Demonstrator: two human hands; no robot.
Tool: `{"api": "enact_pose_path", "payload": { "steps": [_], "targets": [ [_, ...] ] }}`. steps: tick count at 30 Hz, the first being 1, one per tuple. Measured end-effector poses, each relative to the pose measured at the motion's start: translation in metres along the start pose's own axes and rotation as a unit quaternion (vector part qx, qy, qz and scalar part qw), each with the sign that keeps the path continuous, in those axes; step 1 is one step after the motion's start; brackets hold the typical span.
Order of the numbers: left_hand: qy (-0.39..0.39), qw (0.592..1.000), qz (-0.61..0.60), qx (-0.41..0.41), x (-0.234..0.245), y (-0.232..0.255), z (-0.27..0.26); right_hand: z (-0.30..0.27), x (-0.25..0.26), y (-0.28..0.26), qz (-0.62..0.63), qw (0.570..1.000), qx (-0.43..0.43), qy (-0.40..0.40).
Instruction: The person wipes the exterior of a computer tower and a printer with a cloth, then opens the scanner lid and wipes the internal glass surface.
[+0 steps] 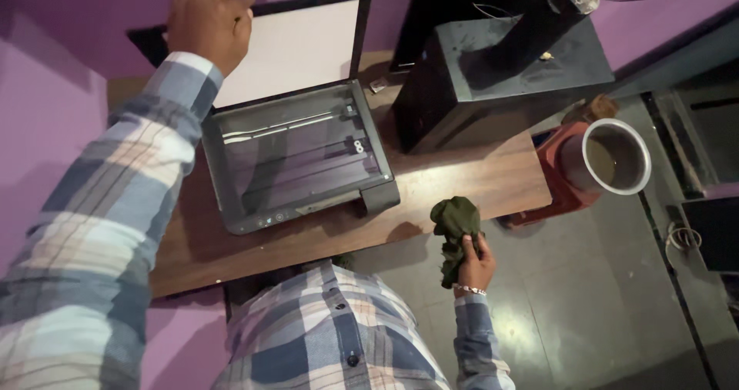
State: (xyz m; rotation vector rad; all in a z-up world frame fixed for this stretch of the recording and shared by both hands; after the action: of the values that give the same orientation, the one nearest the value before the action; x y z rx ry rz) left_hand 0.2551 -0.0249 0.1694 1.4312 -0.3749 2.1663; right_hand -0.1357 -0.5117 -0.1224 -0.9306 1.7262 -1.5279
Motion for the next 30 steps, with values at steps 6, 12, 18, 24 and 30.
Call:
{"api": "enact_pose_path", "payload": {
  "steps": [6, 12, 18, 24, 30],
  "targets": [
    [-0.054, 0.997, -0.060, -0.016, -0.015, -0.019, -0.003, -0.029, 0.006, 0.002, 0.059, 0.997, -0.037, 0.030],
    [-0.029, 0.989, -0.112, -0.096, 0.000, -0.021, -0.017, -0.070, 0.005, 0.010, 0.009, 0.994, -0.068, 0.088],
    [-0.035, 0.990, -0.127, -0.057, 0.030, -0.034, -0.050, -0.100, -0.023, 0.013, 0.061, 0.994, -0.045, 0.079],
    [-0.036, 0.996, -0.078, 0.027, 0.041, -0.075, -0.081, -0.117, -0.076, -0.025, 0.044, 0.999, -0.022, 0.011],
    [0.162, 0.902, -0.357, 0.182, -0.009, -0.090, -0.216, -0.131, -0.138, -0.012, 0.057, 0.987, -0.138, -0.060]
  ]
}}
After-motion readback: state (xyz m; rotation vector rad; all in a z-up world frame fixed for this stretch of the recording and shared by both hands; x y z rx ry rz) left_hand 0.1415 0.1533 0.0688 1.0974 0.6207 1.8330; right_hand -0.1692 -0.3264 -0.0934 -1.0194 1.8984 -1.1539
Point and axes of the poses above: each hand's wrist, its own z-axis towards the middle knuckle, its own x-axis out of the back of the hand, y = z × x, the point moved 7 cm from there along z, towards the middle knuckle, and after that the axes turned 15 degrees about -y, right-handed, at the moved point
